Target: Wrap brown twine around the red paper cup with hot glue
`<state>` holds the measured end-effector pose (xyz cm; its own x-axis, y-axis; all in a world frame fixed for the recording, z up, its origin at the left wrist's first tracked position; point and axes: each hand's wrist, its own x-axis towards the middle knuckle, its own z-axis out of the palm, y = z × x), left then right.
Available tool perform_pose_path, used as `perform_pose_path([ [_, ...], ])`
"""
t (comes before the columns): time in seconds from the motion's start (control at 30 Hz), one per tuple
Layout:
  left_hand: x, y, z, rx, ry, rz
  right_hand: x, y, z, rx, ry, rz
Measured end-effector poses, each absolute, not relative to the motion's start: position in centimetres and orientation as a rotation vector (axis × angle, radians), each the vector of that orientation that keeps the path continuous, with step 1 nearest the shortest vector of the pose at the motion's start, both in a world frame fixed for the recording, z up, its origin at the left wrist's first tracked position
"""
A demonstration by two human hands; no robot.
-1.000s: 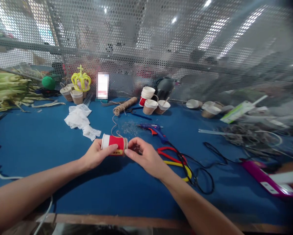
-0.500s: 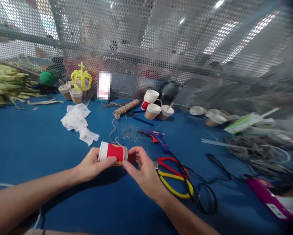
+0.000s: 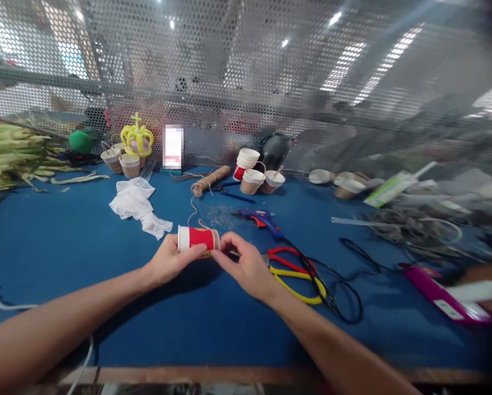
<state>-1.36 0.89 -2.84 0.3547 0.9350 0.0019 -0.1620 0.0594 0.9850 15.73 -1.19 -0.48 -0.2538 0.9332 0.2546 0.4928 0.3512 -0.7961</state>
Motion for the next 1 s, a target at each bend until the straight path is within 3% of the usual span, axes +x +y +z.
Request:
perform_pose_path([
  [0.87, -1.3, -0.8, -1.8, 1.109, 0.78, 1.063, 15.7, -2.8, -0.6, -1.156, -1.962, 0.642],
  [1.0, -1.3, -0.8, -2.2, 1.208, 0.809, 1.037, 16.0, -2.6, -0.3, -1.144, -1.828, 0.457],
])
